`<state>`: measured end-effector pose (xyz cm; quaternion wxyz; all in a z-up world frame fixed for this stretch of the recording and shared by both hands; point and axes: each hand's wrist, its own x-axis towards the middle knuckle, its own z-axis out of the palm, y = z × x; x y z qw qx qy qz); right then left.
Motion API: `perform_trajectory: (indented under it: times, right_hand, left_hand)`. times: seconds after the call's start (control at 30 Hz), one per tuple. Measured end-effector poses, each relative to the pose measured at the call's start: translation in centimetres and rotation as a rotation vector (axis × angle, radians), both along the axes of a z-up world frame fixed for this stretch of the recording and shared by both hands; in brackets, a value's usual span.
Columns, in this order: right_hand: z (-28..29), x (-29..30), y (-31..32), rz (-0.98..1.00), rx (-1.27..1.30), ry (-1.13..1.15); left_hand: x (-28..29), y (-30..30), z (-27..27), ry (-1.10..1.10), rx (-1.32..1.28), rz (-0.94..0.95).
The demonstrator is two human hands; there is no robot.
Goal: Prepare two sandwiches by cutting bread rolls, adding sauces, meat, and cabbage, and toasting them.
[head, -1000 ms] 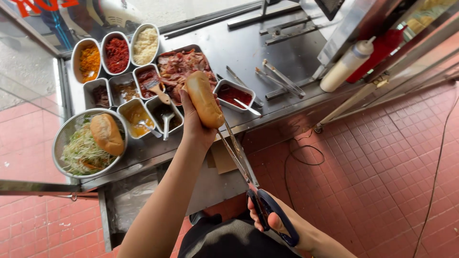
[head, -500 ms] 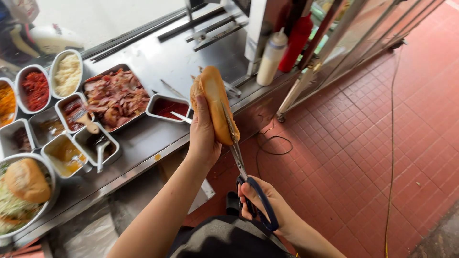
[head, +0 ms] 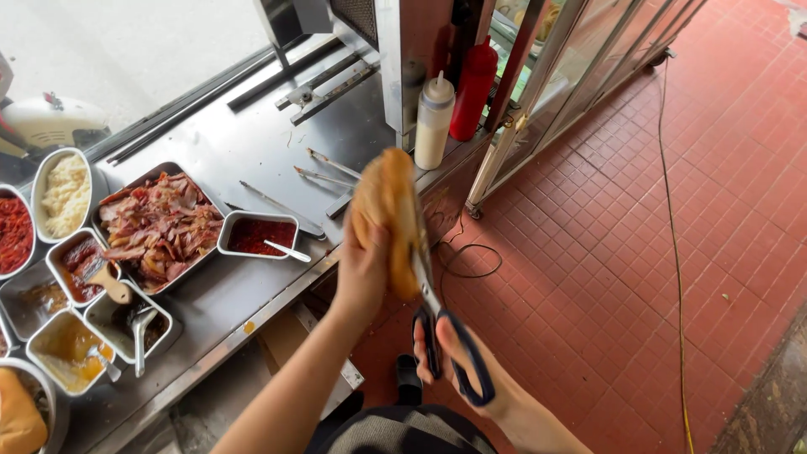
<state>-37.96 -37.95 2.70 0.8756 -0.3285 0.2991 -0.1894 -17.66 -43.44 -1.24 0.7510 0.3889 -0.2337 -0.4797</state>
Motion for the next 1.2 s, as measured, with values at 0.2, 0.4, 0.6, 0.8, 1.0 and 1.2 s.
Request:
perform_trajectory:
  times: [0.2, 0.4, 0.6, 0.8, 1.0, 1.2]
  right_hand:
    - [1.7, 3.4, -0.6, -0.188, -0.030, 0.069]
    - [-2.6, 3.9, -1.5, -0.046, -0.167, 0.237]
    - [-3.7, 6.2, -3.7, -0.061, 0.068, 0.053]
    - [-0.2, 5.2, -2.9, -0.103, -0.100, 0.308]
    - [0.8, 6.5, -2.4, -0.003, -0.044, 0.404]
    - [-3.2, 9.2, -3.3, -0.054, -0.049, 0.302]
  left_hand:
    - [0.6, 0.3, -3.3, -0.003, -0.078, -0.001]
    - [7.8, -2.1, -6.1, 0.488, -0.319, -0.437]
    - [8.6, -2.6, 1.3, -0.153, 0.085, -0.407]
    - [10.9, -4.7, 0.6, -0.329, 0.029, -0.562]
    - [13.9, -4.8, -1.2, -0.434, 0.121, -0.483]
    - [18.4, 3.6, -1.2, 0.365, 0.357, -0.126]
